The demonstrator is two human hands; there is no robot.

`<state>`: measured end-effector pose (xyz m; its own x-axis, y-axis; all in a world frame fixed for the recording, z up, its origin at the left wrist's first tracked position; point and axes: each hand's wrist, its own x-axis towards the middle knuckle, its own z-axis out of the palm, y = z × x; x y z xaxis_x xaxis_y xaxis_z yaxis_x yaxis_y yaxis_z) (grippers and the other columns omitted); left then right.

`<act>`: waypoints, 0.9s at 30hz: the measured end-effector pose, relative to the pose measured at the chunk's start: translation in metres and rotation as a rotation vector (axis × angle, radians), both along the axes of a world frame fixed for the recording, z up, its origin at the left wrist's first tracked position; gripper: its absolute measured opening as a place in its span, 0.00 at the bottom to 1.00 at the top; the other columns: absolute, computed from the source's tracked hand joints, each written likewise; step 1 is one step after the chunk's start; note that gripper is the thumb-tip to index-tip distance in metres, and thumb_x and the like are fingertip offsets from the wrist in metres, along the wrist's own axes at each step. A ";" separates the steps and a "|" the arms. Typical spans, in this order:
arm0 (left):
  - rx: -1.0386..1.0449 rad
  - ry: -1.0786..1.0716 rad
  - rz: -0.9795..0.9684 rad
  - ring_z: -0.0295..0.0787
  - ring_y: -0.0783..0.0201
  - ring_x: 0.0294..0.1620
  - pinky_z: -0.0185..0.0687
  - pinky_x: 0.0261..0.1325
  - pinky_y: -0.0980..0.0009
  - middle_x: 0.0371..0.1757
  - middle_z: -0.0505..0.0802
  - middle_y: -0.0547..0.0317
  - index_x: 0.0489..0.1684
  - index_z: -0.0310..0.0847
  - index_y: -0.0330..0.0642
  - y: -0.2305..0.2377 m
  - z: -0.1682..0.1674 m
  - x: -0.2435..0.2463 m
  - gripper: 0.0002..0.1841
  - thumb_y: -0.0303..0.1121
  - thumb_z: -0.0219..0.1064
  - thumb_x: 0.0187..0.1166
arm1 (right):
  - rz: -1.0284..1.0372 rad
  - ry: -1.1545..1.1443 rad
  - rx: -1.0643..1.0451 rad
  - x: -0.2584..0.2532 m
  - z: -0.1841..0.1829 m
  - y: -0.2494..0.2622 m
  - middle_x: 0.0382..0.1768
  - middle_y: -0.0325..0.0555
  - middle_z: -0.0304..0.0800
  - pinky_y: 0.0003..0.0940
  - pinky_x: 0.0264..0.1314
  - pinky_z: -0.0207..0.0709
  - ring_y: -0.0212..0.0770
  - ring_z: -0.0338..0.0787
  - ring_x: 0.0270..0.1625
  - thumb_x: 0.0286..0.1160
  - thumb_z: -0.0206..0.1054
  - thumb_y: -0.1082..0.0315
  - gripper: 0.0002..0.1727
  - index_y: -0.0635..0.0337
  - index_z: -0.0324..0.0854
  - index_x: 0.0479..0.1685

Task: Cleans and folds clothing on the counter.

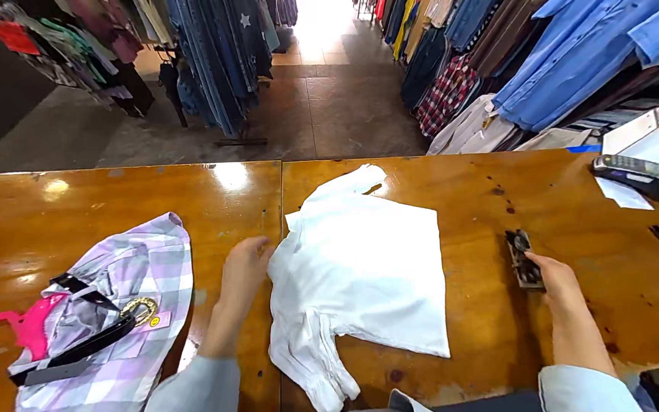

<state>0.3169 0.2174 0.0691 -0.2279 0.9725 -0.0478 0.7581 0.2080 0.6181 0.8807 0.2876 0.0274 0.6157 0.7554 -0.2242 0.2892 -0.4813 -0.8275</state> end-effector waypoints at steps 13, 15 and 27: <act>-0.148 -0.166 -0.109 0.81 0.33 0.71 0.69 0.76 0.35 0.66 0.86 0.27 0.70 0.79 0.26 0.165 -0.018 0.042 0.25 0.40 0.69 0.84 | 0.560 -0.360 0.071 -0.099 0.000 0.073 0.71 0.75 0.77 0.70 0.78 0.66 0.73 0.75 0.76 0.82 0.69 0.57 0.29 0.71 0.78 0.72; -0.145 -0.160 -0.125 0.83 0.32 0.66 0.70 0.72 0.33 0.59 0.89 0.27 0.61 0.83 0.26 0.187 -0.032 0.055 0.23 0.41 0.70 0.83 | 0.543 -0.375 0.030 -0.124 -0.014 0.095 0.72 0.78 0.74 0.76 0.75 0.62 0.78 0.70 0.77 0.74 0.76 0.54 0.33 0.71 0.80 0.71; -0.003 -0.311 -0.263 0.88 0.54 0.51 0.83 0.59 0.48 0.47 0.91 0.46 0.44 0.86 0.32 0.049 0.026 0.005 0.09 0.31 0.70 0.79 | 0.670 -0.146 0.520 -0.152 0.003 -0.062 0.45 0.46 0.93 0.44 0.56 0.84 0.39 0.90 0.50 0.70 0.63 0.74 0.11 0.64 0.89 0.45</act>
<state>0.3221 0.2666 0.0954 0.0546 0.9954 -0.0784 0.5631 0.0341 0.8257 0.7287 0.2258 0.0305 -0.0012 0.9546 0.2978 0.4975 0.2589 -0.8279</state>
